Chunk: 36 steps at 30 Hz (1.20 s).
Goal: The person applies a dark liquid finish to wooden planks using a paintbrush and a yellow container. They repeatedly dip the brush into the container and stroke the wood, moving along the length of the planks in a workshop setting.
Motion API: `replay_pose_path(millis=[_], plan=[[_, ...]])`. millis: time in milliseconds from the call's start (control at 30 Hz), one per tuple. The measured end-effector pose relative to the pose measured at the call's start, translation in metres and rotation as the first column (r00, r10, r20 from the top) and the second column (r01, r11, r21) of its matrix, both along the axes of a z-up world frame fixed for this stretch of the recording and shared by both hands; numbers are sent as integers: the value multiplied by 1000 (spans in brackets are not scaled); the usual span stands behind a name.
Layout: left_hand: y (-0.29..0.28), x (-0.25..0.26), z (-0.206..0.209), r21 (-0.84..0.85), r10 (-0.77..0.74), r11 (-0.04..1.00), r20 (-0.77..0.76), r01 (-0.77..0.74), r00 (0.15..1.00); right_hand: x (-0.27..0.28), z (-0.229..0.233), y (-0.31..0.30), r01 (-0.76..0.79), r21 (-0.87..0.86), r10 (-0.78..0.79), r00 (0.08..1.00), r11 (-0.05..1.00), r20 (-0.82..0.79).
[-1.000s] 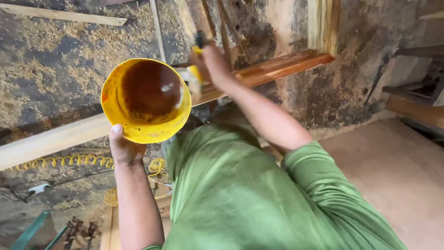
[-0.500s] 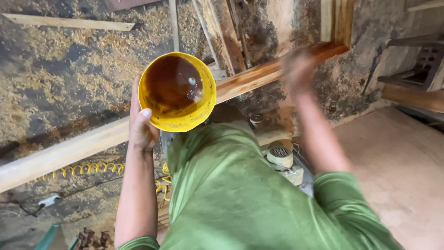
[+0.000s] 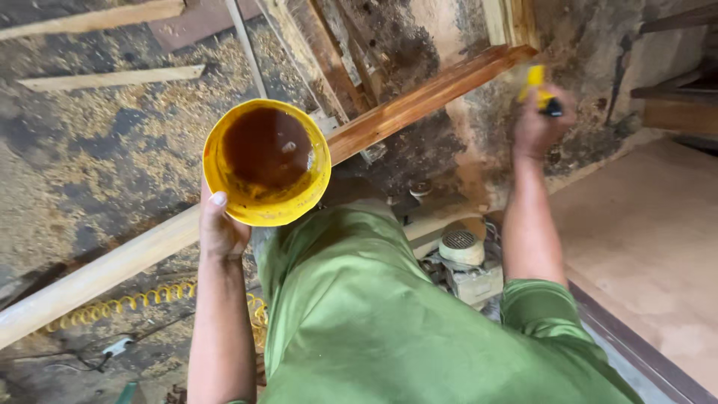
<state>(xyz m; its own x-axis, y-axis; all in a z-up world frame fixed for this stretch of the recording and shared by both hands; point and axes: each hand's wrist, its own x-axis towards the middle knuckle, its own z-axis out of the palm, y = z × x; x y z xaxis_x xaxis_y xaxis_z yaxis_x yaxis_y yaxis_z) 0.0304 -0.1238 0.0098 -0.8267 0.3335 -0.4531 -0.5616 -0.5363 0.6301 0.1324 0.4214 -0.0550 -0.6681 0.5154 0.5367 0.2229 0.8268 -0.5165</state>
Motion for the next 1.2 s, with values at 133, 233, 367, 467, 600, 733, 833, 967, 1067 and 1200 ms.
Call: replay_pose_path(millis=[133,233,367,467,600,733,833,967,1067,1200], plan=[[4,11,-9,52,10,999,9,-10,1000,-5,-8,-5,-3,-50,8,994,999,106],[4,21,-14,92,10,996,32,-12,999,-2,-10,-90,-108,-341,237,901,934,364],[8,18,-19,68,21,997,22,-23,1000,5,-1,-165,-629,-301,689,706,716,164],[9,21,-22,59,16,998,29,-18,999,-1,0,-135,-516,-518,662,737,682,137],[6,23,-21,69,24,997,15,-25,1000,-24,2,9,-155,-458,294,923,876,249],[-1,34,-11,49,76,996,48,-79,996,-39,12,113,-197,-212,224,969,957,108],[-4,36,-15,55,76,995,38,-78,996,-45,15,87,-225,-98,245,894,969,375],[-11,48,-14,35,172,984,79,-175,982,-51,12,-60,-472,256,274,788,843,551],[-22,55,-8,58,177,982,80,-182,981,-42,28,-181,-496,-152,517,790,855,330],[-44,52,-4,59,174,983,13,-175,985,-29,46,-296,-640,-491,796,564,590,221]])
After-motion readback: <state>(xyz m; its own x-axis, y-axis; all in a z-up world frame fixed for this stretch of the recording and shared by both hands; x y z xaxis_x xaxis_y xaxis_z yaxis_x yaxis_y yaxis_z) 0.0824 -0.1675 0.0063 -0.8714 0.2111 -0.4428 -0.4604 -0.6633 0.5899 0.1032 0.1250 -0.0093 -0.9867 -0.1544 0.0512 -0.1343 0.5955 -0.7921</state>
